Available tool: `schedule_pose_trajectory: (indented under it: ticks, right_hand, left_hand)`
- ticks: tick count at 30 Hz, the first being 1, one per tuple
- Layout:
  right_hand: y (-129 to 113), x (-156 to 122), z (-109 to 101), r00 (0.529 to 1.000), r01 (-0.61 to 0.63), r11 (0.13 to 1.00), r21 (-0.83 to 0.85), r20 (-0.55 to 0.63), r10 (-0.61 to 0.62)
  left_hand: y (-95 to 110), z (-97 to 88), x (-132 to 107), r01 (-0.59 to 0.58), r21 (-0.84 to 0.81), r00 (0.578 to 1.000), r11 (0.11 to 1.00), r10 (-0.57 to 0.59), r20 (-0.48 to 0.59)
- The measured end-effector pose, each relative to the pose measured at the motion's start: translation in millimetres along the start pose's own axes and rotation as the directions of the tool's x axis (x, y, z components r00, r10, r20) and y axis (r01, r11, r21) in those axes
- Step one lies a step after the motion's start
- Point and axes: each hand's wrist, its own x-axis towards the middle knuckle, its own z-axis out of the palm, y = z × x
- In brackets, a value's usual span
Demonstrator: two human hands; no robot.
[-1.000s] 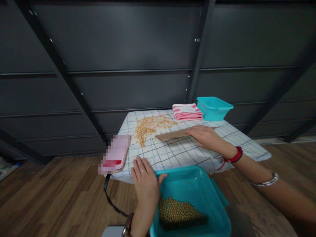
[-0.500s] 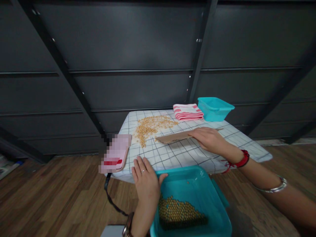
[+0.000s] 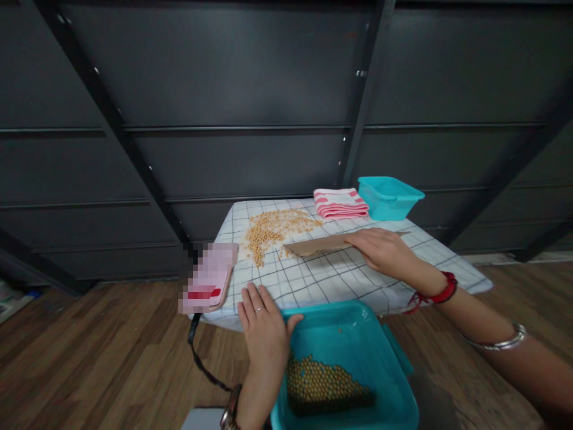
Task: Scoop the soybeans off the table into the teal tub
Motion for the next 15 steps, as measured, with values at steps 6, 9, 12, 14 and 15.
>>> schedule_pose_trajectory:
  ticks: [6,9,12,14,15]
  right_hand:
    - [-1.3,-7.1,0.3,0.999,0.046,0.999,0.003,0.022,-0.046]
    - [-7.1,-13.9,-8.8,0.998,0.068,0.998,0.016,-0.003,-0.068]
    - [-10.5,-16.8,-14.7,0.995,0.076,0.996,0.042,-0.061,-0.074]
    - [-10.4,-15.7,-15.2,0.995,0.061,0.997,0.047,-0.084,-0.057]
    - [-9.8,-14.3,-14.4,0.995,0.051,0.998,0.043,-0.087,-0.047]
  left_hand:
    - [-0.5,0.2,0.1,-0.015,0.015,1.000,1.000,0.015,-0.001]
    - [-0.8,0.9,-0.3,-0.007,0.002,1.000,1.000,0.007,0.001]
    - [0.3,-0.1,-0.1,0.004,0.008,1.000,1.000,-0.004,0.024]
    - [1.6,-1.6,0.6,0.013,0.011,0.999,1.000,-0.013,0.041]
    - [2.2,-2.4,1.0,0.018,0.009,0.999,1.000,-0.019,0.048]
